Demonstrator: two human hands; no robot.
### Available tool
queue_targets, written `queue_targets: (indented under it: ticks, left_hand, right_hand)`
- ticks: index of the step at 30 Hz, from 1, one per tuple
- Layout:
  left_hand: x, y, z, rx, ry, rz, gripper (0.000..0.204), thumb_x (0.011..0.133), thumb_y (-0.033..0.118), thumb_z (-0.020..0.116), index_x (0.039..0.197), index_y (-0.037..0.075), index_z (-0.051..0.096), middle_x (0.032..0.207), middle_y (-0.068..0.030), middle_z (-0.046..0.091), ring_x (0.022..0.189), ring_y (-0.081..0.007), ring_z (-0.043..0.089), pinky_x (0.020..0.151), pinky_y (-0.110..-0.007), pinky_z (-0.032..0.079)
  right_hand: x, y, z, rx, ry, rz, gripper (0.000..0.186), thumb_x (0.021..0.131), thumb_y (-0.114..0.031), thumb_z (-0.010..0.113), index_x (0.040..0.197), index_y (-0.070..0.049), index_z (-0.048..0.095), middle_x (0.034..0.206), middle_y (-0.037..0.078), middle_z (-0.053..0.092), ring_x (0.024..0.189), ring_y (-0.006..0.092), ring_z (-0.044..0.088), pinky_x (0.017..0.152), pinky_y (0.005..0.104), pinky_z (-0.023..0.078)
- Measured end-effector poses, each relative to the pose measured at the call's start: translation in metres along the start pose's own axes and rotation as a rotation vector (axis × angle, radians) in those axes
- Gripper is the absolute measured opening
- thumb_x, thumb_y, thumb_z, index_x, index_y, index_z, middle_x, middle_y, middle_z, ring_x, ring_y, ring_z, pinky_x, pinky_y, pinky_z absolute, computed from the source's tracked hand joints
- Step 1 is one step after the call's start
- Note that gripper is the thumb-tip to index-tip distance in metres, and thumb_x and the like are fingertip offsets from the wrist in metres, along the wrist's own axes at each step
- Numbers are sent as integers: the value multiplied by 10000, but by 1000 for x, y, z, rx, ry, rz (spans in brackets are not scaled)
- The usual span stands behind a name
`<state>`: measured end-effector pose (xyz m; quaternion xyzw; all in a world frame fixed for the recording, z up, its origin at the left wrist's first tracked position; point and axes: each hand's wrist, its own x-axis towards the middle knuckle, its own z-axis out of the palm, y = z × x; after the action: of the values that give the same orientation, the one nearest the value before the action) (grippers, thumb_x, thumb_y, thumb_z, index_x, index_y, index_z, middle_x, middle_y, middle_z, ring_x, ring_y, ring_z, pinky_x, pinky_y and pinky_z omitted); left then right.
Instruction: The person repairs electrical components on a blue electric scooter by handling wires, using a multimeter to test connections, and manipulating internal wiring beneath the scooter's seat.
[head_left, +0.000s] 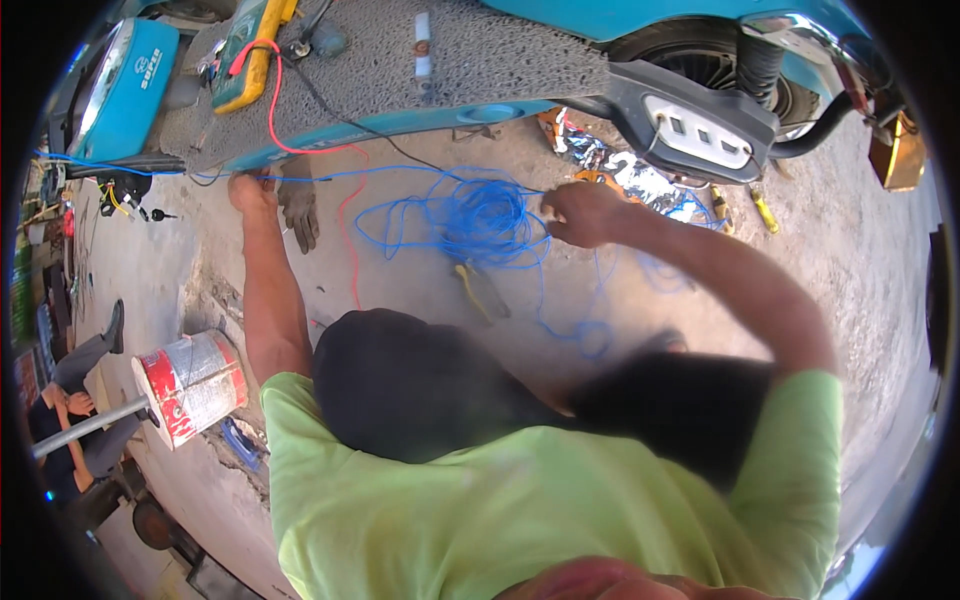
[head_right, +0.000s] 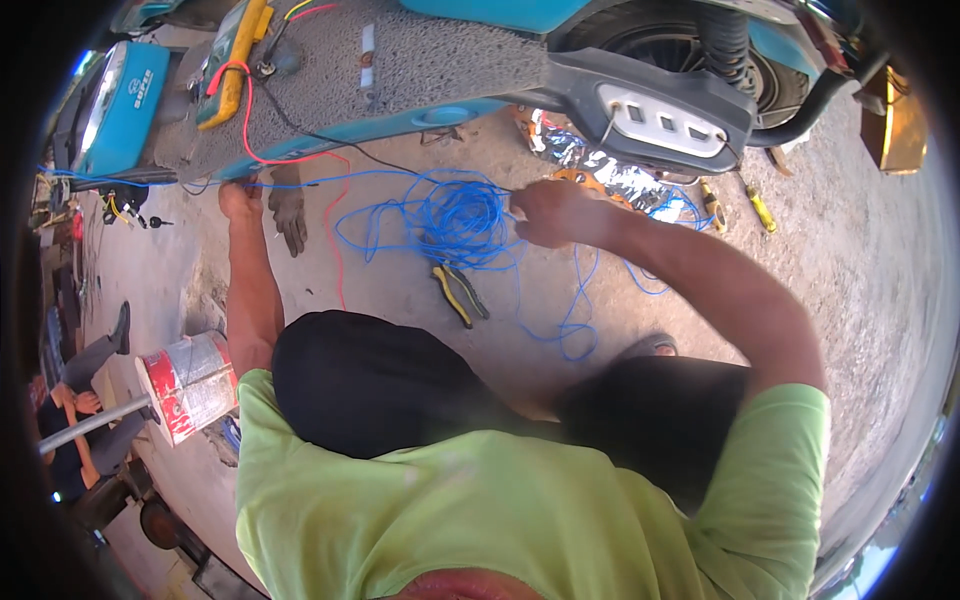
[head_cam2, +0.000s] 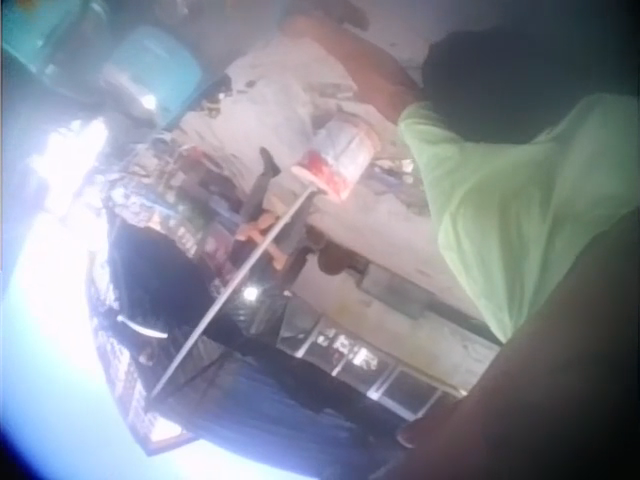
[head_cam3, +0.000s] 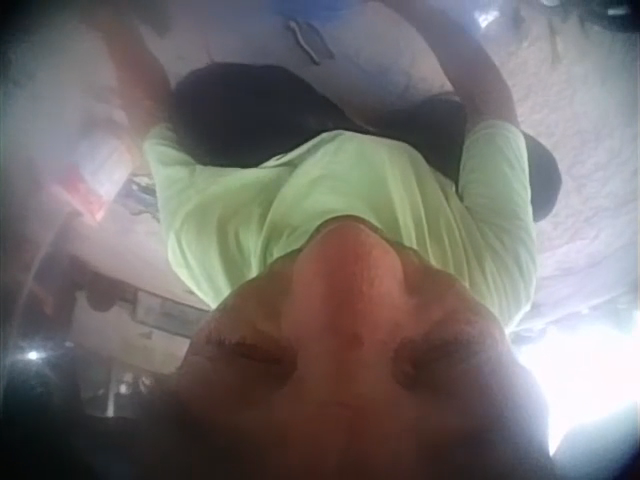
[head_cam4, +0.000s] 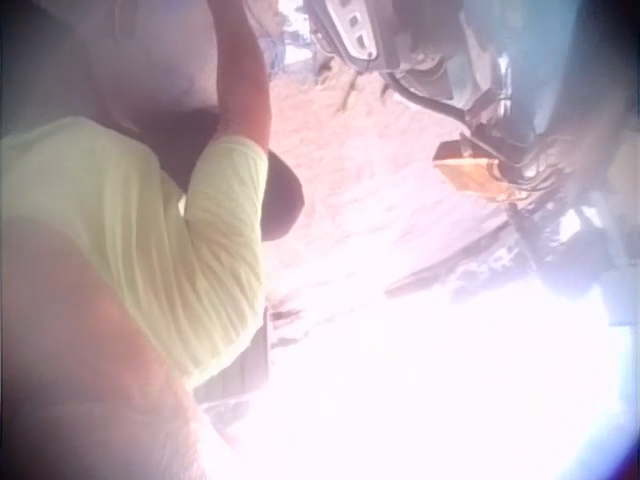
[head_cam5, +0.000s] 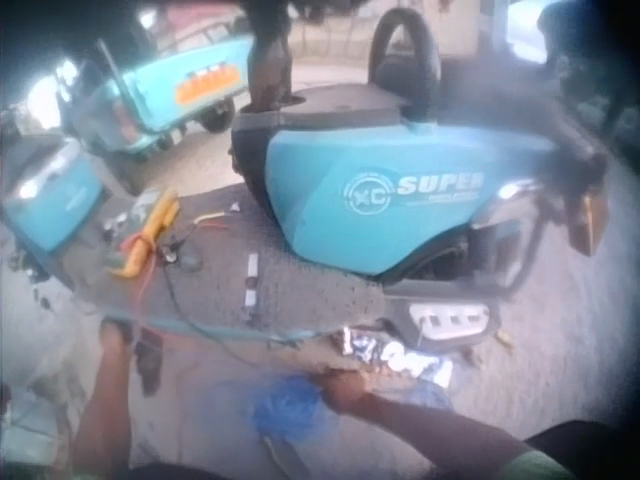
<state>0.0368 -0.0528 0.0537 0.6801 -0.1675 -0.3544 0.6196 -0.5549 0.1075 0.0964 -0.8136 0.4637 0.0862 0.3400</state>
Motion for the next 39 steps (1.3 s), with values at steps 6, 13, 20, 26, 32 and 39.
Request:
queue_targets:
  ticks: [6, 13, 20, 26, 32, 39]
  left_hand:
    - [-9, 2, -3, -19, -7, 24, 298, 952, 147, 475, 1198, 65, 620, 1056, -109, 679, 840, -236, 621, 740, -394, 511]
    - [-14, -2, 0, -7, 31, 42, 286, 1012, 187, 435, 1166, 69, 645, 1039, -87, 697, 839, -190, 651, 705, -330, 541]
    - [-20, 4, -1, -43, 34, 42, 276, 952, 114, 520, 1204, 30, 594, 1016, -136, 693, 775, -227, 672, 597, -318, 534]
    - [-31, 8, 8, -28, 32, 43, 272, 985, 135, 487, 1204, 23, 603, 1032, -109, 696, 777, -193, 684, 578, -265, 545]
    - [-34, 7, 6, -7, 33, 34, 309, 1019, 223, 513, 1268, 53, 579, 1081, -94, 700, 839, -184, 688, 644, -277, 554]
    - [-24, 8, -1, -6, 13, 8, 315, 1030, 251, 515, 1280, 67, 566, 1083, -76, 691, 844, -165, 683, 654, -278, 560]
  right_hand:
    - [67, -6, 52, -113, 203, 189, 412, 889, -261, 650, 1277, -124, 665, 1200, 162, 673, 1168, 344, 654, 970, 479, 528]
    - [74, 37, 61, 318, 254, 99, 341, 906, -296, 664, 1205, -138, 706, 1006, 117, 726, 1027, 289, 720, 859, 439, 560]
    - [62, 53, 13, 1916, 188, 90, 128, 1019, -235, 626, 999, -110, 649, 782, -34, 545, 717, 99, 530, 622, 252, 424]
    - [65, 23, -14, 2266, 238, -172, 123, 1014, -211, 644, 986, -91, 653, 860, 18, 651, 806, 163, 621, 713, 325, 504]
    - [60, 12, -29, 2182, 388, 7, 118, 1019, -181, 610, 988, -73, 647, 897, 66, 689, 806, 185, 662, 685, 327, 529]
    - [66, 5, -39, 1825, 534, 126, 108, 1025, -168, 587, 992, -92, 657, 879, 45, 687, 752, 149, 644, 662, 301, 516]
